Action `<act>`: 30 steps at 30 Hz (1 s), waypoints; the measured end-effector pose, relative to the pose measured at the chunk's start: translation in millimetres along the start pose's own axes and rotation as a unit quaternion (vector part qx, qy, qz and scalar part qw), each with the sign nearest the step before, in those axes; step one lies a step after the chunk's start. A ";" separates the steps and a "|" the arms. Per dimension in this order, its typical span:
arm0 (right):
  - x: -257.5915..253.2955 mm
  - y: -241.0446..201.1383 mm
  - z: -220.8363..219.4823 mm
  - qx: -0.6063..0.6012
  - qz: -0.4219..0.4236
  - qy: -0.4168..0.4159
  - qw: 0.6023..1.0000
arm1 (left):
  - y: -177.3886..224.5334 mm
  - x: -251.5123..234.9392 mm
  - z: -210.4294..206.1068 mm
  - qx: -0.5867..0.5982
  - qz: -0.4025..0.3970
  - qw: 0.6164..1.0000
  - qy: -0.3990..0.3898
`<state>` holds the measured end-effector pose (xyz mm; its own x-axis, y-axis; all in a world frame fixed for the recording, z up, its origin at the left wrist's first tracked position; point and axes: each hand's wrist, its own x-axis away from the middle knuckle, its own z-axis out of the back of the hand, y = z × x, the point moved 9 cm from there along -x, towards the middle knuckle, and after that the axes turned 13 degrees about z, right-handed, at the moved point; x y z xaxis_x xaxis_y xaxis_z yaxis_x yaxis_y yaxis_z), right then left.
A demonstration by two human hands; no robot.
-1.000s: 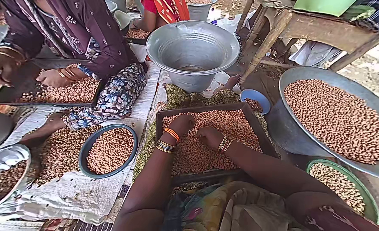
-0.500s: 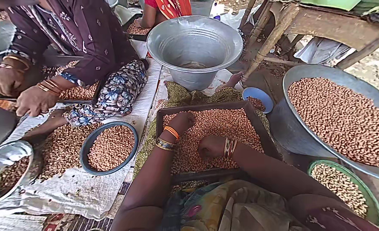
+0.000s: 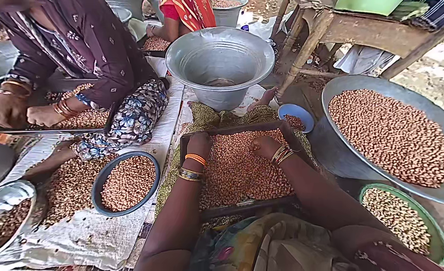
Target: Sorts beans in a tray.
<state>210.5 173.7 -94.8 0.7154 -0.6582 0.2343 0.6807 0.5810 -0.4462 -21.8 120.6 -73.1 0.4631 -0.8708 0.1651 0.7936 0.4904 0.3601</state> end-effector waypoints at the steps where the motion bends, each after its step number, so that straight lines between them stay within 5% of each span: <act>1: -0.8 0.9 -0.7 0.006 -0.008 -0.001 1.000 | -0.5 -1.5 -3.1 -0.009 -0.003 1.000 -0.008; 6: 1.1 10.2 10.1 -0.134 0.011 0.071 0.988 | 6.8 -0.7 -29.5 -0.103 -0.027 0.990 -0.096; 8: 7.2 10.5 13.9 -0.310 0.029 0.126 0.942 | 16.0 11.1 -40.8 -0.145 -0.048 0.977 -0.151; 11: 14.2 -16.0 1.4 -0.447 0.072 0.054 0.890 | 38.6 40.1 -54.3 -0.141 -0.148 0.949 -0.242; 14: 24.3 -70.1 -29.5 -0.372 0.192 -0.142 0.897 | 63.3 69.1 -47.2 0.001 -0.298 0.902 -0.313; 16: 33.8 -106.7 -56.2 -0.304 0.260 -0.227 0.888 | 67.8 60.0 -25.1 0.114 -0.345 0.897 -0.250; 19: 41.2 -148.7 -89.0 -0.150 0.316 -0.254 0.902 | 40.6 19.2 9.6 0.169 -0.218 0.957 -0.090; 21: 42.0 -157.0 -109.0 -0.062 0.316 -0.290 0.901 | 20.7 2.7 18.4 0.183 -0.126 0.974 -0.052; 25: 42.8 -134.2 -116.0 -0.029 0.321 -0.366 0.873 | 17.4 0.7 6.4 0.141 -0.089 0.982 -0.092; 28: 40.2 -79.1 -86.3 -0.033 0.189 -0.404 0.894 | 32.6 11.0 -13.6 0.075 -0.136 0.974 -0.163; 30: 32.2 -39.9 -61.8 -0.060 0.114 -0.354 0.926 | 45.8 18.5 -22.7 0.073 -0.202 0.963 -0.161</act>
<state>196.6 99.7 -122.9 0.7920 -0.0218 0.6102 0.5065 0.5814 -0.6367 32.1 127.8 -74.3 -0.0360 -0.9669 0.2524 0.8086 0.1202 0.5760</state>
